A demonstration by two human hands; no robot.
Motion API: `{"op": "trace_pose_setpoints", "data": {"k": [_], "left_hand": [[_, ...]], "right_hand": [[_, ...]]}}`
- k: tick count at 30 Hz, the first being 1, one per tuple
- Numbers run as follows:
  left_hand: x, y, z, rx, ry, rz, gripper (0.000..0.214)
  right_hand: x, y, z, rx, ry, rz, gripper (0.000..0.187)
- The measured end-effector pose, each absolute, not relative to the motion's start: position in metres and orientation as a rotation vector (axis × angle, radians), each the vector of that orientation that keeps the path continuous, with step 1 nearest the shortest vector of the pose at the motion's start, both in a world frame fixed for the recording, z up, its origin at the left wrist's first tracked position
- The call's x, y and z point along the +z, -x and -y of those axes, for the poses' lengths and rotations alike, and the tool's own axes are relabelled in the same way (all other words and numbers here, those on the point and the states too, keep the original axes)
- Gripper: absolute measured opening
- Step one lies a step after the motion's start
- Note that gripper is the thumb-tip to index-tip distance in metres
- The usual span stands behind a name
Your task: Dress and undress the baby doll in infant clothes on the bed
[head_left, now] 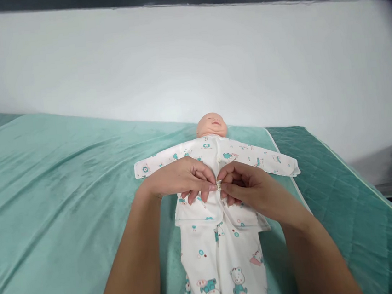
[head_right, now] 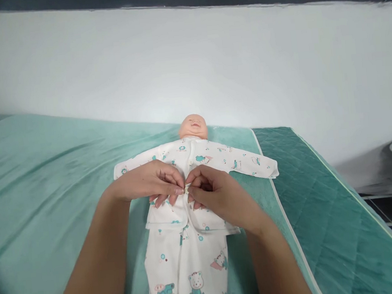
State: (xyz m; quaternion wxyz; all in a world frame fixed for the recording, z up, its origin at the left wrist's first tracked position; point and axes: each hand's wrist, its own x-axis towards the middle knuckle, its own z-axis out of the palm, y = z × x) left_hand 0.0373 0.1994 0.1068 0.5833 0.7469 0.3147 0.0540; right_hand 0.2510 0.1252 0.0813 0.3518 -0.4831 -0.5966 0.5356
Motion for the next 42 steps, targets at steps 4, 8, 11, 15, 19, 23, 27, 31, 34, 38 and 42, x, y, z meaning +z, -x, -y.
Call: {"op": "trace_pose_setpoints", "data": {"k": [4, 8, 11, 15, 19, 23, 27, 31, 34, 38, 42], "left_hand": [[0.106, -0.037, -0.2, 0.182, -1.728, -0.707, 0.025], [0.105, -0.037, -0.2, 0.227, -1.697, -0.686, 0.026], [0.106, -0.037, -0.199, 0.216, -1.708, -0.705, 0.029], [0.106, -0.037, -0.199, 0.212, -1.71, -0.725, 0.032], [0.102, -0.038, -0.2, 0.327, -1.663, -0.666, 0.029], [0.094, -0.043, -0.204, 0.848, -1.56, -0.627, 0.018], [0.087, -0.05, -0.209, 1.209, -1.536, -0.73, 0.014], [0.081, -0.064, -0.21, 1.264, -1.71, -0.807, 0.02], [0.076, -0.075, -0.21, 1.223, -1.897, -0.806, 0.031], [0.074, -0.08, -0.209, 1.041, -2.098, -0.845, 0.042], [0.075, -0.077, -0.21, 0.944, -2.174, -0.892, 0.043]], "right_hand": [[0.081, -0.251, -0.125, 1.405, 1.205, 1.517, 0.012], [0.08, -0.252, -0.127, 1.434, 1.132, 1.461, 0.015], [0.079, -0.253, -0.129, 1.435, 1.071, 1.426, 0.015], [0.077, -0.256, -0.13, 1.41, 1.016, 1.388, 0.013], [0.075, -0.259, -0.13, 1.41, 0.985, 1.308, 0.011], [0.071, -0.259, -0.133, 1.301, 0.896, 1.105, 0.005], [0.064, -0.252, -0.14, 0.969, 0.912, 1.008, 0.003], [0.059, -0.243, -0.143, 0.656, 1.04, 1.14, 0.01], [0.058, -0.24, -0.141, 0.641, 1.186, 1.271, 0.021], [0.055, -0.242, -0.141, 0.621, 1.325, 1.439, 0.035], [0.048, -0.246, -0.146, 0.539, 1.301, 1.568, 0.038]]}}
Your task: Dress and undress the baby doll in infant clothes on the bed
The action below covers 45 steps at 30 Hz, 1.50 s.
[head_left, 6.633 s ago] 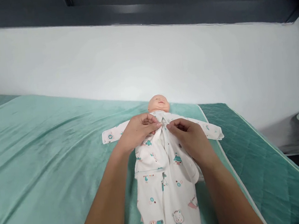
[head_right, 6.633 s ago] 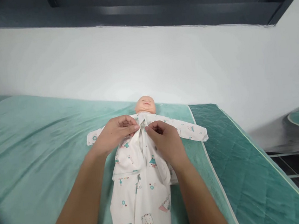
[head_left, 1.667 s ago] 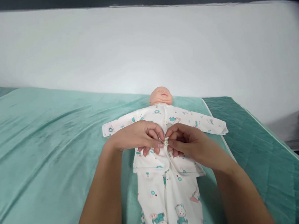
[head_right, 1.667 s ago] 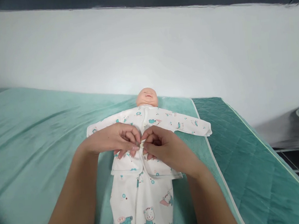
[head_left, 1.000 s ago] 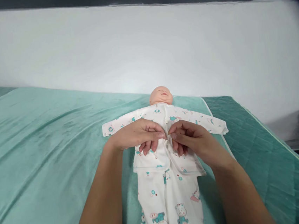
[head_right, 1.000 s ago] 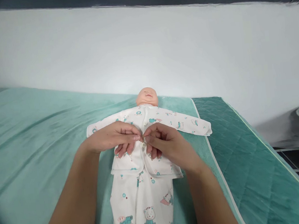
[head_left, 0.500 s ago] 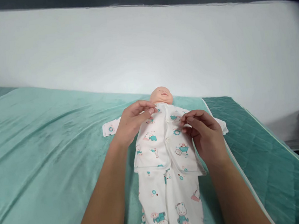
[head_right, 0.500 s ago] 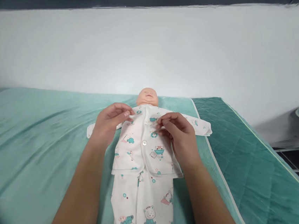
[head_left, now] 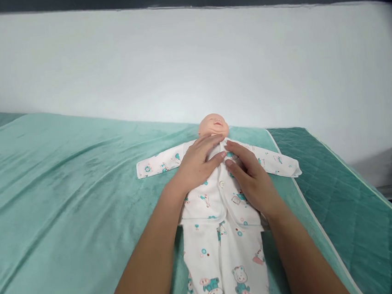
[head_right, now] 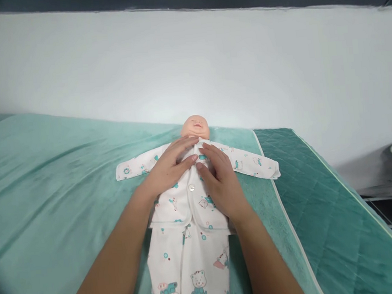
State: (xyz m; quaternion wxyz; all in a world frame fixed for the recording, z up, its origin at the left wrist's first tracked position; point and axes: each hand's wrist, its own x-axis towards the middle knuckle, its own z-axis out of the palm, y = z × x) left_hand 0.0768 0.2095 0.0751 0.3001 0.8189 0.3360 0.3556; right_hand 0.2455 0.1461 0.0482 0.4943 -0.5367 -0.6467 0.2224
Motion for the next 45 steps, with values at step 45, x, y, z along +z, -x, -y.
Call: {"op": "trace_pose_setpoints", "data": {"k": [45], "left_hand": [[0.072, -0.078, -0.211, 0.991, -2.047, -0.904, 0.035]], "right_hand": [[0.055, -0.262, -0.173, 0.655, 1.204, 1.784, 0.057]]}}
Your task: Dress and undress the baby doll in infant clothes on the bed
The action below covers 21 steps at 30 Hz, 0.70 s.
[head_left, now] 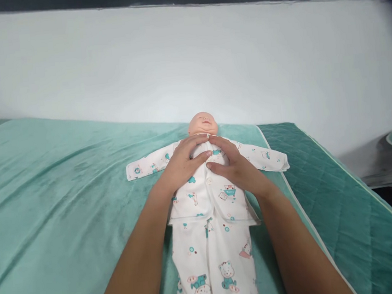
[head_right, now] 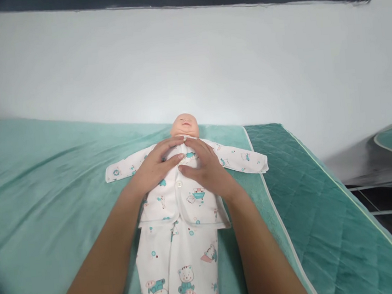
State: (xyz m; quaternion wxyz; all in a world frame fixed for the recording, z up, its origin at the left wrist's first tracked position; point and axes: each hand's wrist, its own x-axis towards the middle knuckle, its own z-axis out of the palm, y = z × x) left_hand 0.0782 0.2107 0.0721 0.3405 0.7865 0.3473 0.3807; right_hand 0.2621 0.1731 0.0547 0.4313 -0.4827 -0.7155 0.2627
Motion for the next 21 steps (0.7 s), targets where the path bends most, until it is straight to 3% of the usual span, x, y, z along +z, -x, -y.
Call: {"op": "trace_pose_setpoints", "data": {"k": [7, 14, 21], "left_hand": [[0.072, -0.078, -0.21, 1.002, -1.967, -0.897, 0.036], [0.072, -0.076, -0.211, 1.032, -1.987, -0.847, 0.033], [0.047, -0.066, -0.207, 1.332, -1.908, -0.984, 0.032]], "right_hand": [[0.052, -0.263, -0.171, 0.692, 1.193, 1.741, 0.056], [0.044, -0.262, -0.168, 0.737, 1.133, 1.489, 0.039], [0.029, -0.255, -0.145, 0.624, 1.153, 1.338, 0.041]]}}
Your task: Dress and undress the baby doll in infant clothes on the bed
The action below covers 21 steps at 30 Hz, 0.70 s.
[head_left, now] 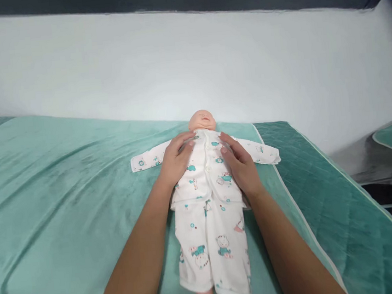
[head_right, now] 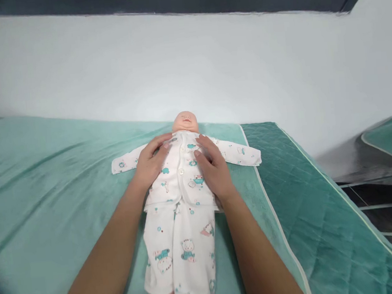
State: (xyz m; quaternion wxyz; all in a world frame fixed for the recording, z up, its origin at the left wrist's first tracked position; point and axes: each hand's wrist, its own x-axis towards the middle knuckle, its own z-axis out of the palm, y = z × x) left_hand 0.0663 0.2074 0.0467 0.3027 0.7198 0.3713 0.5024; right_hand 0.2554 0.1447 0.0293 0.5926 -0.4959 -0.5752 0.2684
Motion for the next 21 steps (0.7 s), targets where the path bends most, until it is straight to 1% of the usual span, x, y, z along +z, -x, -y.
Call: {"op": "trace_pose_setpoints", "data": {"k": [2, 5, 7, 10, 15, 19, 21], "left_hand": [[0.036, -0.058, -0.19, 1.341, -1.885, -1.053, 0.035], [0.022, -0.042, -0.148, 1.219, -1.888, -1.109, 0.042], [0.016, -0.03, -0.116, 1.153, -1.882, -1.117, 0.046], [0.006, -0.012, -0.068, 1.113, -1.889, -1.163, 0.042], [-0.021, 0.011, 0.0, 1.171, -1.924, -1.312, 0.031], [-0.035, 0.015, 0.031, 1.16, -2.09, -1.359, 0.028], [-0.034, 0.011, 0.035, 1.128, -2.184, -1.376, 0.026]], "right_hand": [[0.021, -0.25, -0.124, 0.612, 1.169, 1.338, 0.047], [0.007, -0.241, -0.083, 0.64, 1.256, 1.368, 0.061], [-0.001, -0.235, -0.053, 0.649, 1.319, 1.405, 0.065], [-0.008, -0.225, -0.007, 0.596, 1.36, 1.456, 0.061], [-0.006, -0.207, 0.06, 0.49, 1.368, 1.444, 0.049], [0.007, -0.192, 0.084, 0.408, 1.403, 1.729, 0.037], [0.011, -0.185, 0.084, 0.304, 1.476, 1.883, 0.035]]}}
